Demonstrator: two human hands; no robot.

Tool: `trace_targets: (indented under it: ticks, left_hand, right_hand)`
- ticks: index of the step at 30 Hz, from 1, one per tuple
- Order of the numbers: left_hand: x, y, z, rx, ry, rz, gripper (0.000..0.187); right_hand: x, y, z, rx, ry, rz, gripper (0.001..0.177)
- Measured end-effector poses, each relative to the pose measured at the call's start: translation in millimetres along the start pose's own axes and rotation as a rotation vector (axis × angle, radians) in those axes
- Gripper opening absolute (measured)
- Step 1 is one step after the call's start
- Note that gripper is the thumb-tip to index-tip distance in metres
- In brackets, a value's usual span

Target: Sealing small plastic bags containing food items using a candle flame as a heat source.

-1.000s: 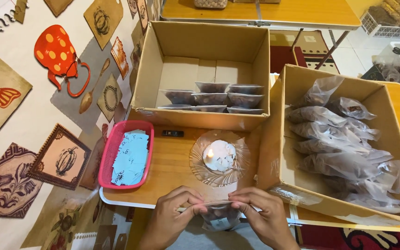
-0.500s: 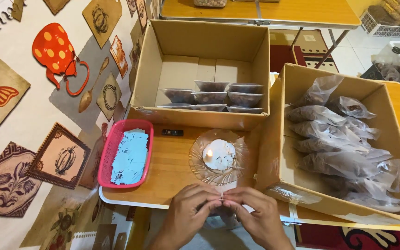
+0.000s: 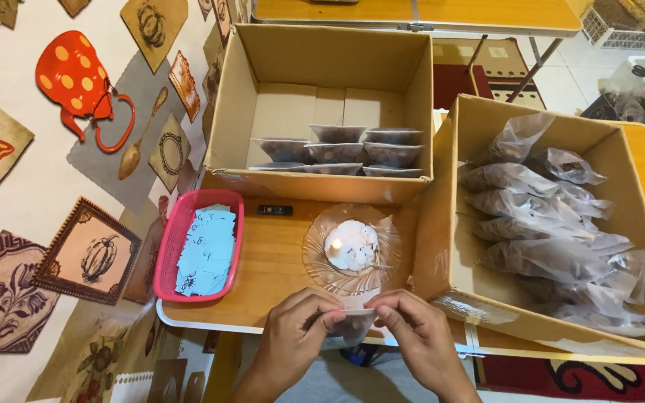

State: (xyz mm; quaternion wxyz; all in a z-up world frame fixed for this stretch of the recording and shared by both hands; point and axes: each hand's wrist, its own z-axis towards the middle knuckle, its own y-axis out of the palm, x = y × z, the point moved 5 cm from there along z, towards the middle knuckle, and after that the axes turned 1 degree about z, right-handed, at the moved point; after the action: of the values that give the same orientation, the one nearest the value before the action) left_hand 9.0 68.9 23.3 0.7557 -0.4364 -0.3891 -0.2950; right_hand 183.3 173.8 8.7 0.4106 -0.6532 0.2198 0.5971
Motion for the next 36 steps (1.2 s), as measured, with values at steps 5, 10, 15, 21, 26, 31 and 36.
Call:
trace_targets:
  ticks: [5, 10, 15, 21, 26, 31, 36]
  left_hand:
    - [-8.4, 4.7, -3.3, -0.050, 0.042, 0.092, 0.018]
    - [1.1, 9.4, -4.8, -0.037, 0.133, 0.057, 0.008]
    - [-7.2, 3.2, -3.9, -0.018, 0.088, 0.086, 0.012]
    - [-27.1, -8.0, -4.1, -0.125, -0.306, 0.077, 0.012]
    - [-51.9, -8.7, -7.2, -0.082, -0.428, -0.041, 0.015]
    - [-68.4, -10.2, -5.8, -0.064, -0.538, -0.058, 0.016]
    - [-81.0, -36.0, -0.6, 0.225, -0.413, -0.228, 0.034]
  right_hand:
    - [-4.2, -1.1, 0.6, -0.037, -0.007, -0.103, 0.031]
    - [-18.7, 17.4, 3.1, -0.194, -0.278, -0.231, 0.023]
    - [-23.0, 13.7, 7.7, -0.137, -0.231, -0.157, 0.022]
    - [-13.9, 8.4, 9.7, -0.088, -0.138, -0.109, 0.023]
    - [0.1, 11.1, 12.5, -0.056, -0.049, -0.065, 0.020]
    - [22.6, 14.1, 16.8, -0.041, 0.010, -0.024, 0.018]
    - [44.7, -1.4, 23.0, 0.113, 0.124, 0.087, 0.017]
